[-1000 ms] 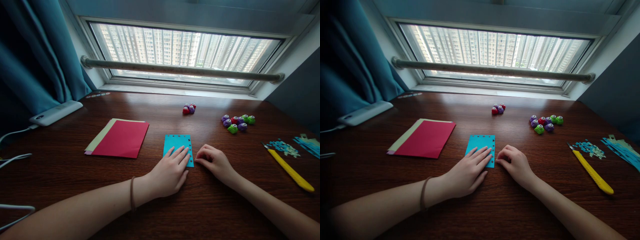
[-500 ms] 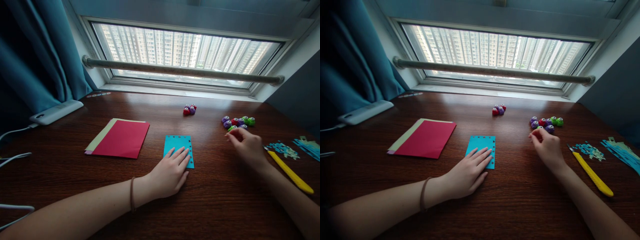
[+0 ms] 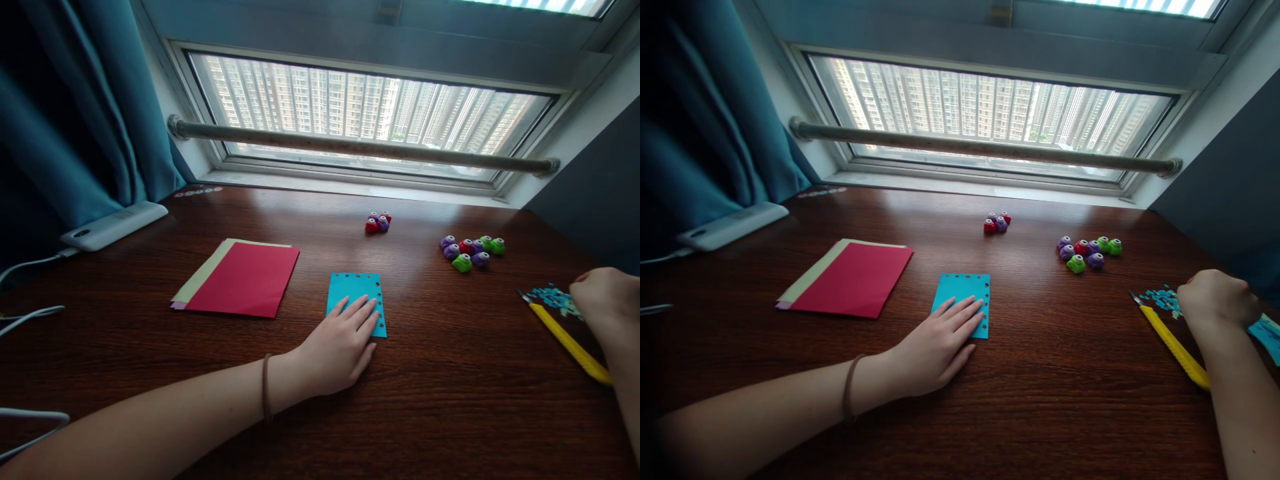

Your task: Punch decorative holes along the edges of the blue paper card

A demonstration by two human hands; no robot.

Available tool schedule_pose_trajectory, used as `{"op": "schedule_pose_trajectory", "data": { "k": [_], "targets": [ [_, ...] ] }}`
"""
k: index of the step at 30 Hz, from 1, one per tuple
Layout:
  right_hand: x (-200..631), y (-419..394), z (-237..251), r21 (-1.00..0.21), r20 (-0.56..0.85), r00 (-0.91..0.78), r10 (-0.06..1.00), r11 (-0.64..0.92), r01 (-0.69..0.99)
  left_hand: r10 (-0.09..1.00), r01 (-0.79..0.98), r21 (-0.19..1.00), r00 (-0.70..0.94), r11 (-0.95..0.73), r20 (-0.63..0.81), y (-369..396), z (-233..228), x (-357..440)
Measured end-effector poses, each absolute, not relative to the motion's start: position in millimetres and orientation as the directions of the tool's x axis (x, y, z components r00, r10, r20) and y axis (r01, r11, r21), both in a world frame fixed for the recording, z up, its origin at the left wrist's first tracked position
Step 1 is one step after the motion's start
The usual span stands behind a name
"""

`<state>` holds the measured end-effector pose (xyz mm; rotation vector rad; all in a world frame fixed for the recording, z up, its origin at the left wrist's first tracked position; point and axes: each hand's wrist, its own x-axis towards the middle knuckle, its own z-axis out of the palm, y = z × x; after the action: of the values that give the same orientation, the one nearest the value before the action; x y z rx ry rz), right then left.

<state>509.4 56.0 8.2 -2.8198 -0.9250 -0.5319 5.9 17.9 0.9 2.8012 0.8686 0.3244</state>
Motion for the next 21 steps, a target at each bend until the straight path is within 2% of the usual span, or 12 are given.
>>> {"op": "schedule_pose_trajectory", "data": {
  "k": [3, 6, 15, 21],
  "targets": [
    [507.5, 58.8, 11.9, -0.111, 0.276, 0.849, 0.451, -0.862, 0.495, 0.574, 0.532, 0.243, 0.804, -0.811, 0.153, 18.0, 0.5, 6.2],
    [501.7, 61.0, 14.0, -0.147, 0.271, 0.833, 0.482, -0.835, 0.530, 0.575, 0.535, 0.241, 0.804, -0.810, 0.152, 17.9, 0.7, 6.8],
    [457.2, 55.5, 23.1, 0.008, 0.316, 0.737, 0.598, -0.778, 0.628, 0.621, 0.590, 0.214, 0.772, -0.779, 0.134, 13.5, 8.9, 6.2],
    [439.5, 53.9, 22.0, 0.048, 0.355, 0.654, 0.668, -0.712, 0.701, 0.646, 0.610, 0.233, 0.753, -0.757, 0.128, 9.9, 14.0, 5.0]
  ]
}}
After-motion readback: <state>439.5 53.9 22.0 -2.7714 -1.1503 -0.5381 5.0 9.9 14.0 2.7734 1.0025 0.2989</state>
